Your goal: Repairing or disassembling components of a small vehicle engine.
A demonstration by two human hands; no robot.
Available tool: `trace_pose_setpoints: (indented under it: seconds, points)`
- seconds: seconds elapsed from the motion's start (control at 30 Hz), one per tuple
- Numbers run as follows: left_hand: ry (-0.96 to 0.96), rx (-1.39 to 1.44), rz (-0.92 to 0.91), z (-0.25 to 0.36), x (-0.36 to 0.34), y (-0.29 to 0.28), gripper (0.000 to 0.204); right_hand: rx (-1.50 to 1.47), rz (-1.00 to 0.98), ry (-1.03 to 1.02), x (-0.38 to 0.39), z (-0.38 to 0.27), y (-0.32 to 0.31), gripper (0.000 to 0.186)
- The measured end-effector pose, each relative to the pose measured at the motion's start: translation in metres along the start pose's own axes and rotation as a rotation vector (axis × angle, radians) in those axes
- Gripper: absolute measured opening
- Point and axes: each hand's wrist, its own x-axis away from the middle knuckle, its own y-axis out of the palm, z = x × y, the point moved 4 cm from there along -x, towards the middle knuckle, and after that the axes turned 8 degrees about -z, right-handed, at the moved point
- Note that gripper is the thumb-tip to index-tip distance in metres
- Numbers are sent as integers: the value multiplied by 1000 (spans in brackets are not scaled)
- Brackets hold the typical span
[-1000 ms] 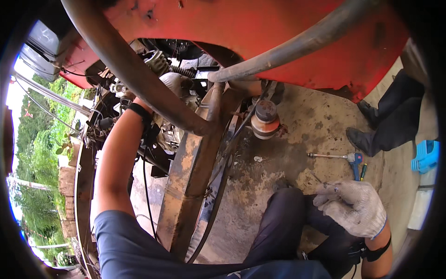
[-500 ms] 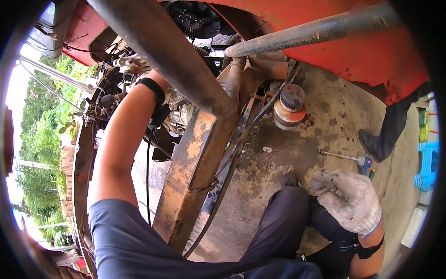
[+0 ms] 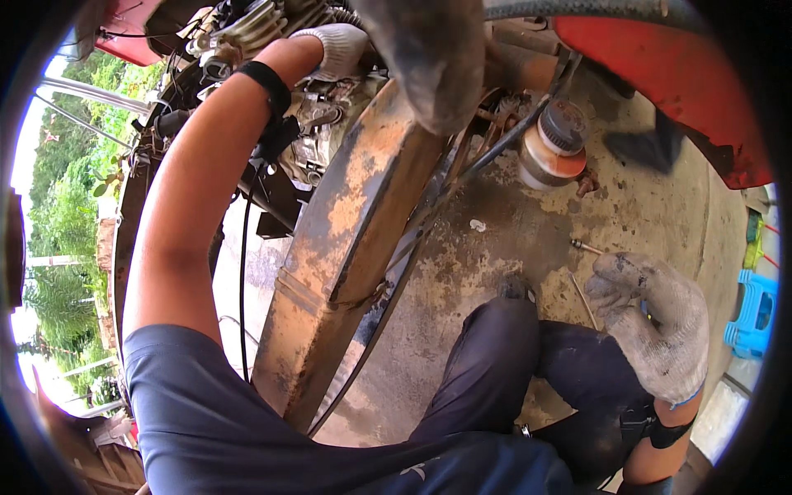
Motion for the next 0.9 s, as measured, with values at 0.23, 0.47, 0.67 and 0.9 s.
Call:
trace_pose_setpoints:
  seconds: [0.23,0.47,0.67,0.9]
  points:
    - [-62,168,91,4,17,-3,34,-15,75,-38,5,3,4,41]
    - [-56,139,-305,-26,-23,22,29,107,102,-81,9,-1,8,44]
    - [35,298,-62,-26,-33,26,27,112,118,-92,9,-1,11,49]
    - [51,-130,17,16,23,-6,32,139,137,-121,7,-5,13,48]
